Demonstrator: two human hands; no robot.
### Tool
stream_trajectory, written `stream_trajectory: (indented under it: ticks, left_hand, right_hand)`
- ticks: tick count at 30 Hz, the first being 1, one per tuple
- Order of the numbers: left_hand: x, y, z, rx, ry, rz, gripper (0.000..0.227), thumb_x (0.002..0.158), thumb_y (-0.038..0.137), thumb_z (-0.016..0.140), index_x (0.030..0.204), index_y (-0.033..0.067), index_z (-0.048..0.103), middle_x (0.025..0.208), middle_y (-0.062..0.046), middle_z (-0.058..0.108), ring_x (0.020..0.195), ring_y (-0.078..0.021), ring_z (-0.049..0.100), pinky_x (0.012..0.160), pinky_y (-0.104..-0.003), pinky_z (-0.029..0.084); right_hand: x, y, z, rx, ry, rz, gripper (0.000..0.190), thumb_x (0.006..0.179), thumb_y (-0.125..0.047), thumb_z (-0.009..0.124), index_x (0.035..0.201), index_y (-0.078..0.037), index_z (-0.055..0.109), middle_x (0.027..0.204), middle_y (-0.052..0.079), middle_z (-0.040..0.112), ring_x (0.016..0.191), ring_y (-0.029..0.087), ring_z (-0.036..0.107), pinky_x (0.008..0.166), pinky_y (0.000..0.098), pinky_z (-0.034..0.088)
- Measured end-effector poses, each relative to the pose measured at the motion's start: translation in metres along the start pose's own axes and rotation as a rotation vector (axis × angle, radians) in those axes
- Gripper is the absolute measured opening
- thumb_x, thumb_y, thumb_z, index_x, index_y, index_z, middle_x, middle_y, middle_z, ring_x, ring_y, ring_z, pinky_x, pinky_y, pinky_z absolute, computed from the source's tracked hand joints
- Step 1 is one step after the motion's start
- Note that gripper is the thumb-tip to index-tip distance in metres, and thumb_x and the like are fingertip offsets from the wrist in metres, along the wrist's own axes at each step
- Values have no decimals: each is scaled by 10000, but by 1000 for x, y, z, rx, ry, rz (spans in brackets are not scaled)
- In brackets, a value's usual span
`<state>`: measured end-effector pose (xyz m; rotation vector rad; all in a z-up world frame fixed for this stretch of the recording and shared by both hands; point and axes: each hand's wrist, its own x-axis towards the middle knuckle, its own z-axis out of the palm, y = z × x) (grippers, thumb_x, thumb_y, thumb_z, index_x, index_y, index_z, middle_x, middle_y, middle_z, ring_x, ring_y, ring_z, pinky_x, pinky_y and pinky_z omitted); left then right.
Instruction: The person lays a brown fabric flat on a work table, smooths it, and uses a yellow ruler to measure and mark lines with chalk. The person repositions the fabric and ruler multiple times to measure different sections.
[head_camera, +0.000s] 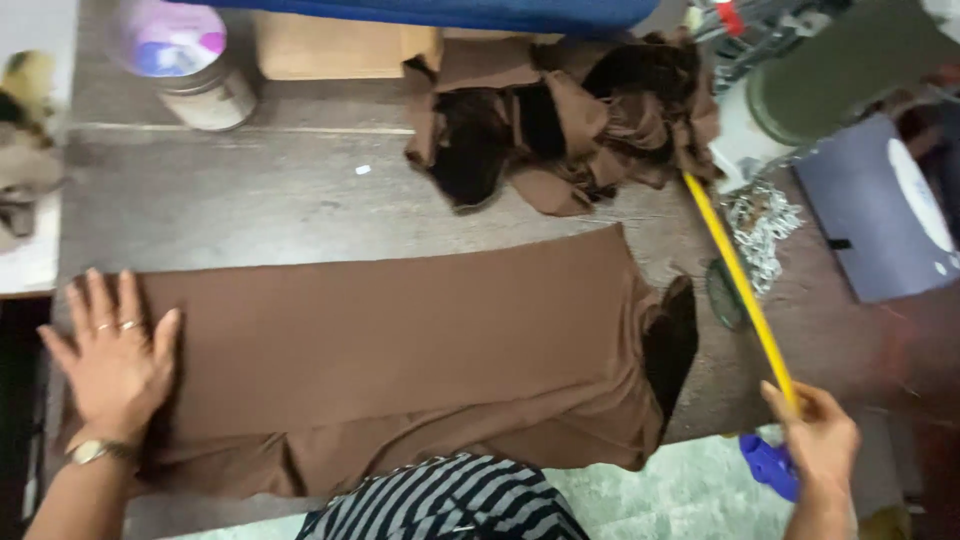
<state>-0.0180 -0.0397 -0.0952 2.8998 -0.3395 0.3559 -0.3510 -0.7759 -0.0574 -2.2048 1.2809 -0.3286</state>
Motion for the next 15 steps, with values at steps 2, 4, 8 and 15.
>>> stream_trajectory:
  ticks: [2, 4, 8, 15]
  left_hand:
    - [2, 2, -3, 30, 22, 16, 696, 1030, 401, 381, 1532, -80, 417, 1571, -352, 339, 1448, -506, 250, 1021, -783, 148]
    - [4, 3, -3, 34, -63, -43, 713, 1003, 463, 321, 1533, -13, 348, 1590, -272, 266, 1454, -457, 203, 1052, -748, 119]
    - [5, 2, -3, 41, -89, -82, 706, 989, 480, 308, 1539, 38, 300, 1594, -236, 231, 1459, -425, 168, 1068, -727, 94]
    - [6, 2, -4, 47, -122, -109, 685, 981, 485, 299, 1547, 106, 238, 1599, -180, 191, 1458, -395, 151, 1083, -701, 96]
  right_hand:
    - [-1, 8, -3, -63, 55, -3, 399, 879, -345, 806, 1109, -38, 696, 893, 131, 659, 778, 176, 568, 693, 315, 444]
    - [8, 35, -1, -71, 139, -147, 356, 1094, -320, 735, 1083, 33, 694, 887, 141, 653, 828, 174, 583, 728, 334, 464]
    - [21, 50, 17, -214, 228, -256, 443, 1182, -393, 747, 1007, 11, 711, 813, 125, 648, 787, 201, 620, 775, 366, 470]
    - [7, 20, 19, -225, 290, -75, 619, 1288, -394, 704, 871, 61, 646, 601, 125, 423, 660, 171, 434, 615, 449, 373]
